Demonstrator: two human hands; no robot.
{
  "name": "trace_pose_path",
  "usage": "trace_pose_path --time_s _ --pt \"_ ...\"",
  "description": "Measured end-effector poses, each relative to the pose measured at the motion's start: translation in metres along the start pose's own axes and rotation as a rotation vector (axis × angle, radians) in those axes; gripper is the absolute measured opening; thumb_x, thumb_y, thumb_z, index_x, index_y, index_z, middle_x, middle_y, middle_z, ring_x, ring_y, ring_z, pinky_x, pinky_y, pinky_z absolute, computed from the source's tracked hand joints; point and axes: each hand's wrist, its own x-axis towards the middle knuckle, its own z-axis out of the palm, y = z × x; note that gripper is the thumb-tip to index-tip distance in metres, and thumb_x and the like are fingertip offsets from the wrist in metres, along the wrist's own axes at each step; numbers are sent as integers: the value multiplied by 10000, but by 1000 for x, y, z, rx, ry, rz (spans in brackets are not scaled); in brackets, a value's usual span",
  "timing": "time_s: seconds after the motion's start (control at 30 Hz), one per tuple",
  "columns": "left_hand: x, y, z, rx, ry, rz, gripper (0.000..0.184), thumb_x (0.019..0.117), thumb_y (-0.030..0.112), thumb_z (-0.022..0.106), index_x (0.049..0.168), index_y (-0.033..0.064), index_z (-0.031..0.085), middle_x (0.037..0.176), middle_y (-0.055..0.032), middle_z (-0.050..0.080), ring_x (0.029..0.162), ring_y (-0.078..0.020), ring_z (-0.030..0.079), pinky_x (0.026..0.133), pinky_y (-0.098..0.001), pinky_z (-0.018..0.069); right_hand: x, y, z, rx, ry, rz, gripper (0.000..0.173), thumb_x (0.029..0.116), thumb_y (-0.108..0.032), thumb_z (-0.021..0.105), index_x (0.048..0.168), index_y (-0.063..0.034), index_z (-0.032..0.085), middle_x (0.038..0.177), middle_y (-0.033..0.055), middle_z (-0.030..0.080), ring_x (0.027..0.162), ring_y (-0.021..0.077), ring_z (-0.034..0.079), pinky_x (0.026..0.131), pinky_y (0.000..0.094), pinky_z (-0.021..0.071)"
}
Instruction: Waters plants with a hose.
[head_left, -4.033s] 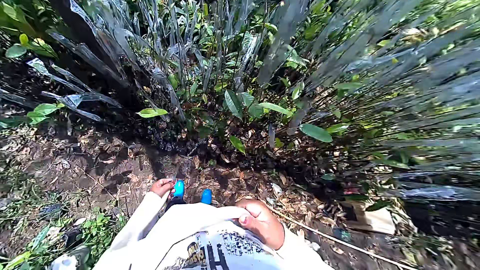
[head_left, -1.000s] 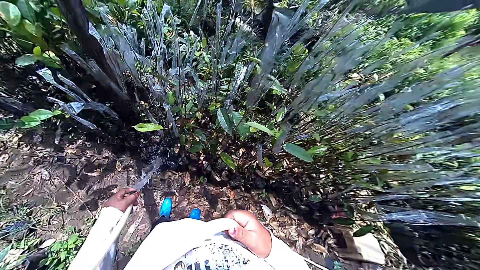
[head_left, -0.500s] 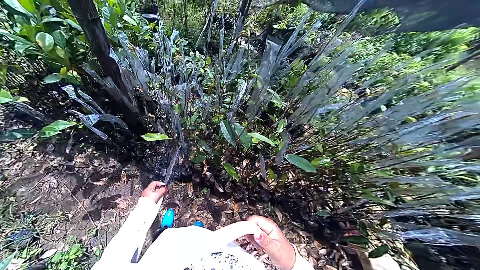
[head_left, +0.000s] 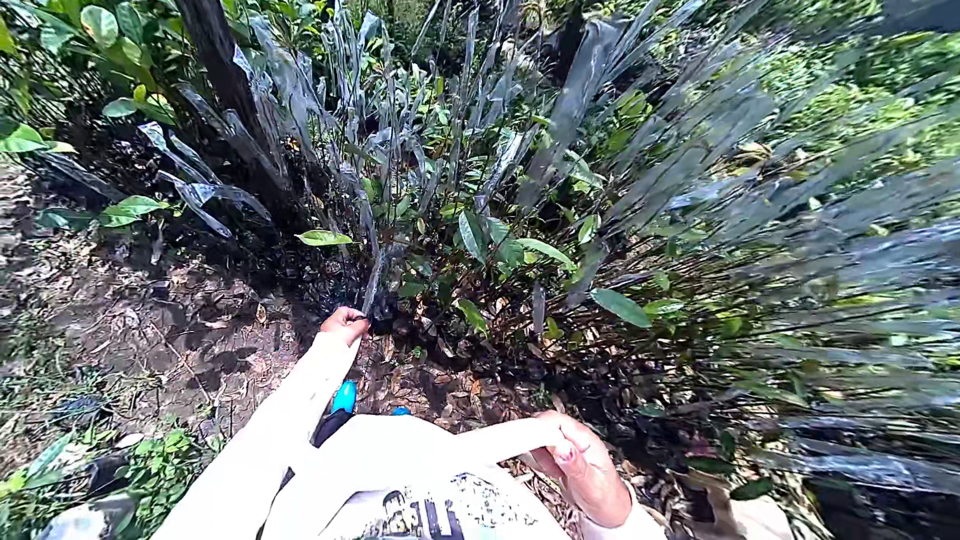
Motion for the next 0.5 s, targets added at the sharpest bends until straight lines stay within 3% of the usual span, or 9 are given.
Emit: trace_pose_path --time_s 0.1,0.23,0.5 --pt "1 7 7 31 -45 4 355 997 132 637 1305 -23 555 952 -115 671 718 -123 610 702 -311 526 -2 -2 -2 16 10 -3 294 1037 -465 534 1090 -239 714 821 -178 668 670 -126 552 608 55 439" --pt "3 17 12 -31 -32 -10 342 999 117 649 1296 -17 545 874 -89 656 648 -100 593 629 -271 514 0 -5 -4 34 3 -7 294 1039 -454 534 1097 -224 709 803 -173 655 653 -127 538 593 52 427" --pt "13 24 16 -19 -44 19 342 1001 125 650 1299 -13 552 880 -89 653 658 -105 590 654 -280 519 1 -7 -5 -11 27 -8 299 1037 -471 528 1091 -240 710 809 -170 662 663 -115 552 599 61 438"
